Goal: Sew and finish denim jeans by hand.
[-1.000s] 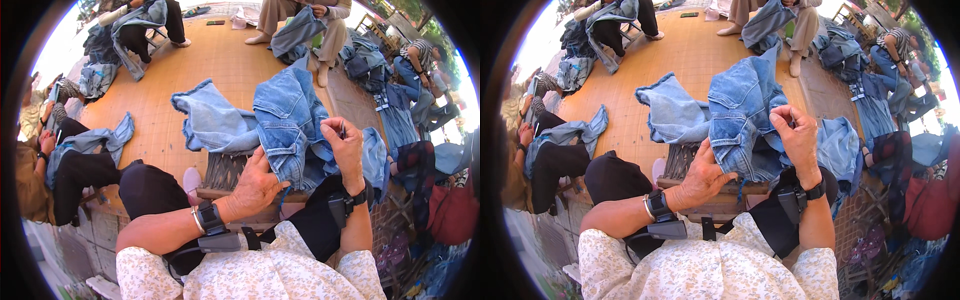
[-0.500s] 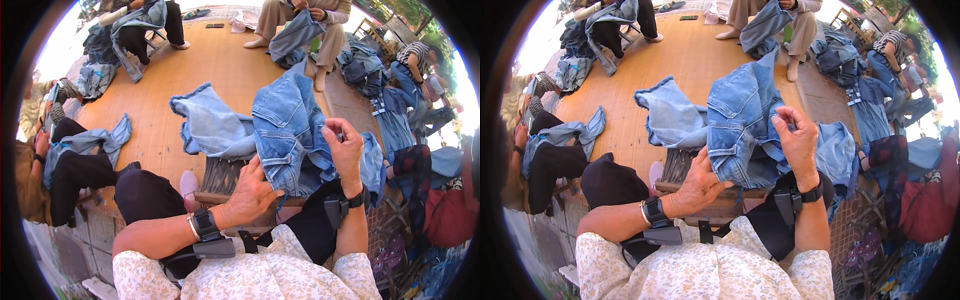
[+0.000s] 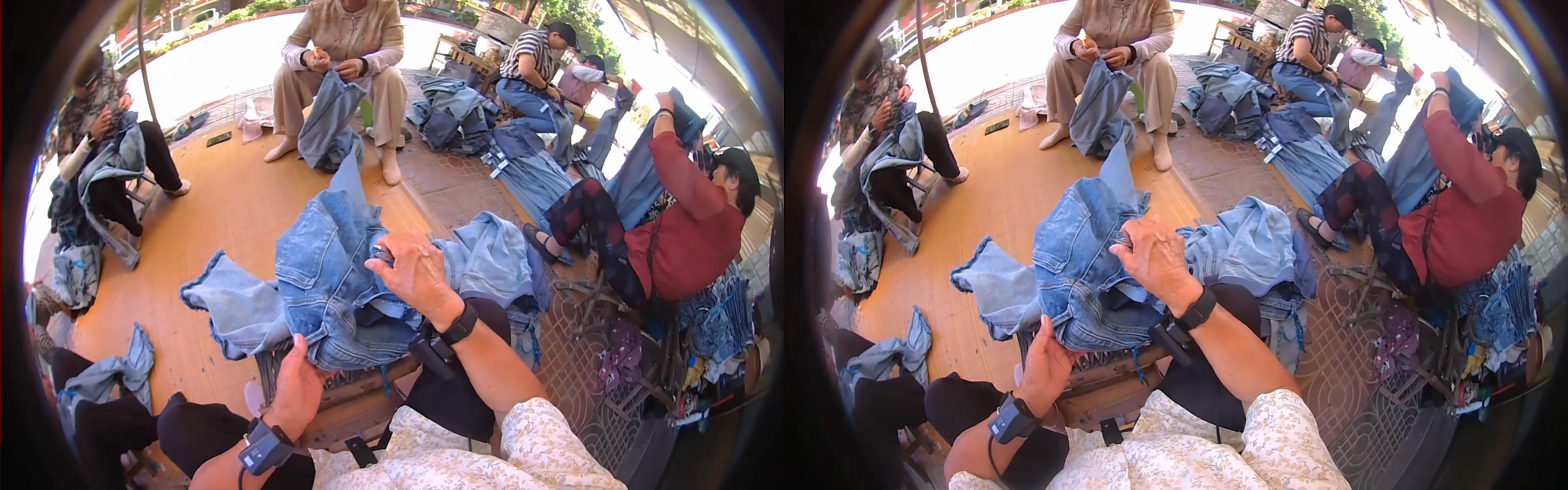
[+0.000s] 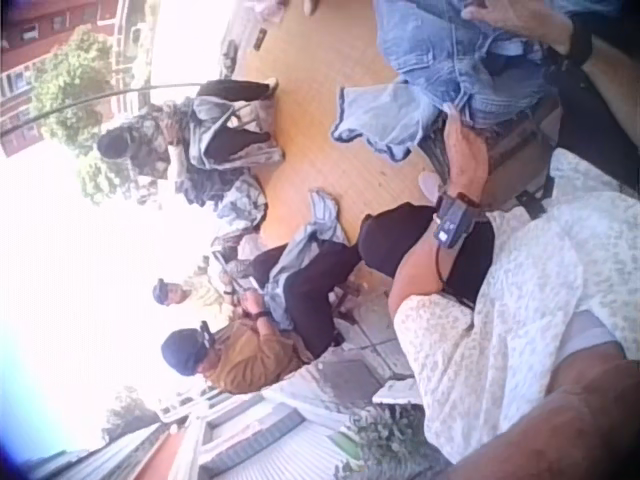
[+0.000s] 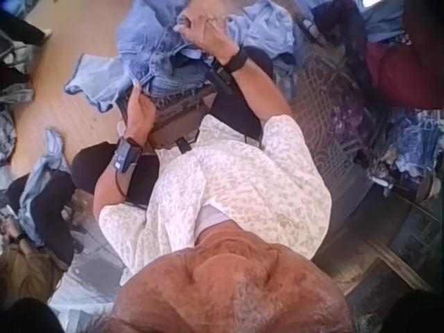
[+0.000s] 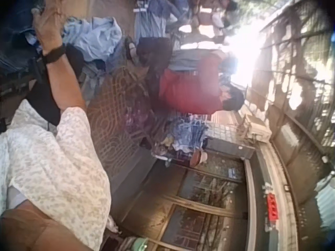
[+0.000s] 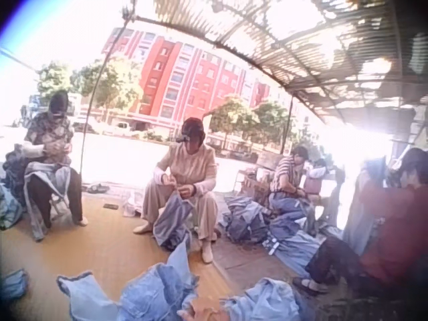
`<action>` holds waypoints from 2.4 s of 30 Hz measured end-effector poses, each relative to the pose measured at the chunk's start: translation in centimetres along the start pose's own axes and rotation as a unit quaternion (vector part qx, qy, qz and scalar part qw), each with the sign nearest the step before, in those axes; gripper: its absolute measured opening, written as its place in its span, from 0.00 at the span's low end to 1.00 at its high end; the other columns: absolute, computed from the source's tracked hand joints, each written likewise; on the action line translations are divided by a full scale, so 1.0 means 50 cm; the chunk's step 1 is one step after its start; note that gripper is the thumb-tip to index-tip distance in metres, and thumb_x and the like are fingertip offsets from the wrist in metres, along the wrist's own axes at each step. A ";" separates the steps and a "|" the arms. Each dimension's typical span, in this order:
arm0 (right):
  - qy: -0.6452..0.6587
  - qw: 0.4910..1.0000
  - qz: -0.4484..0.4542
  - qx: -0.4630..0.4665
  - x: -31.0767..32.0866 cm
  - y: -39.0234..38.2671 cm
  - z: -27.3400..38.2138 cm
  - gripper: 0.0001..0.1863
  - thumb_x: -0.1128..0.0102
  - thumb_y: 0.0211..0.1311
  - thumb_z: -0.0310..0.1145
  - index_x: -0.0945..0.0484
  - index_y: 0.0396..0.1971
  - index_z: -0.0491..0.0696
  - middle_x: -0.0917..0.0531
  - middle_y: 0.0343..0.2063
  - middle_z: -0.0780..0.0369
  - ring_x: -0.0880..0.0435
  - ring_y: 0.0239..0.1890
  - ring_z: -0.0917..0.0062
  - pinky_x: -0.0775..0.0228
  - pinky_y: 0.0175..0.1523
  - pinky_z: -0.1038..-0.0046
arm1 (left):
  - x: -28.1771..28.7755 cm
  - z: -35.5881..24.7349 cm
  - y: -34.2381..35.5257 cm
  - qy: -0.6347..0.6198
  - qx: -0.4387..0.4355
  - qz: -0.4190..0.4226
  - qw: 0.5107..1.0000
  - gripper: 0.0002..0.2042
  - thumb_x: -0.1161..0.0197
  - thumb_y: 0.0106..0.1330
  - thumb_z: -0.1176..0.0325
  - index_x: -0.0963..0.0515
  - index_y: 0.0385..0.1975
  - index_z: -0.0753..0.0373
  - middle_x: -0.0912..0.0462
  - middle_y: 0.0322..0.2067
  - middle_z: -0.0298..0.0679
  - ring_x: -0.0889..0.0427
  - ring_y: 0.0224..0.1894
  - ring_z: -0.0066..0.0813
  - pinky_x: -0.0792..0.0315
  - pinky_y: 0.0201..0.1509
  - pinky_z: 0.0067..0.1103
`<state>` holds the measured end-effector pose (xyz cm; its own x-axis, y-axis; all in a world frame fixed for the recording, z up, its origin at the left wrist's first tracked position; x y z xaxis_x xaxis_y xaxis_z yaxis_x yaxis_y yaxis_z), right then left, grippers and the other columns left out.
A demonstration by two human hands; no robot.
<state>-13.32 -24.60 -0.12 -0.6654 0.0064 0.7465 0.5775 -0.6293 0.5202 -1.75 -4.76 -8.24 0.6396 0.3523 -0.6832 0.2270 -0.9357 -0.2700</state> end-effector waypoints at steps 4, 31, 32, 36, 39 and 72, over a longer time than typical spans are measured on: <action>-0.024 0.996 0.081 -0.016 -0.012 -0.006 -0.019 0.13 0.36 0.46 0.39 0.25 0.24 0.45 0.21 0.23 0.57 0.23 0.33 0.59 0.34 0.35 0.62 | 0.006 -0.031 0.041 -0.109 -0.014 -0.082 0.991 0.15 0.51 0.68 0.59 0.29 0.46 0.61 0.21 0.44 0.37 0.24 0.50 0.29 0.30 0.54 0.31; 0.536 0.798 -0.037 -0.273 0.048 0.018 -0.108 0.08 0.36 0.53 0.38 0.23 0.24 0.51 0.30 0.13 0.73 0.40 0.10 0.91 0.55 0.14 0.87 | 0.092 -0.247 0.082 -0.079 -0.215 -0.082 0.970 0.09 0.47 0.65 0.70 0.26 0.41 0.66 0.20 0.41 0.40 0.21 0.44 0.31 0.28 0.53 0.28; 0.539 0.795 -0.034 -0.274 0.051 0.017 -0.107 0.08 0.36 0.53 0.38 0.23 0.24 0.51 0.30 0.13 0.73 0.40 0.10 0.91 0.55 0.14 0.87 | 0.094 -0.243 0.078 -0.077 -0.216 -0.087 0.970 0.09 0.47 0.65 0.70 0.26 0.41 0.66 0.20 0.41 0.40 0.21 0.44 0.31 0.28 0.53 0.28; 0.447 0.833 0.022 -0.325 0.077 0.007 -0.118 0.08 0.34 0.46 0.34 0.24 0.19 0.49 0.31 0.12 0.74 0.38 0.13 0.92 0.50 0.18 0.87 | 0.054 -0.204 0.057 -0.076 -0.177 -0.077 0.978 0.11 0.46 0.61 0.75 0.28 0.43 0.65 0.20 0.42 0.40 0.20 0.43 0.34 0.26 0.51 0.32; 0.137 0.964 0.123 -0.190 0.060 -0.007 -0.159 0.10 0.35 0.41 0.33 0.24 0.18 0.42 0.26 0.13 0.65 0.28 0.17 0.81 0.38 0.24 0.76 | 0.034 -0.181 0.042 -0.041 -0.123 -0.027 0.991 0.15 0.45 0.58 0.79 0.31 0.46 0.65 0.21 0.42 0.38 0.20 0.43 0.32 0.25 0.50 0.31; 0.013 0.989 0.063 0.133 -0.080 0.011 0.113 0.17 0.43 0.42 0.19 0.26 0.37 0.45 0.21 0.29 0.57 0.19 0.33 0.68 0.28 0.38 0.72 | -0.049 -0.021 -0.014 0.238 -0.072 0.016 0.968 0.09 0.43 0.61 0.75 0.24 0.40 0.68 0.22 0.35 0.28 0.27 0.36 0.13 0.29 0.42 0.16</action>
<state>-7.68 -20.57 -0.47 -0.5903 -0.0810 0.8031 0.7581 -0.3973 0.5171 -2.70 -5.00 -5.65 0.9066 0.3063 -0.2903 0.2790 -0.9511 -0.1325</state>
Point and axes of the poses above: each hand's wrist, its own y-axis towards the middle knuckle, its own x-axis out of the back of the hand, z = x × y, the point moved 2 cm from there along y, towards the middle knuckle
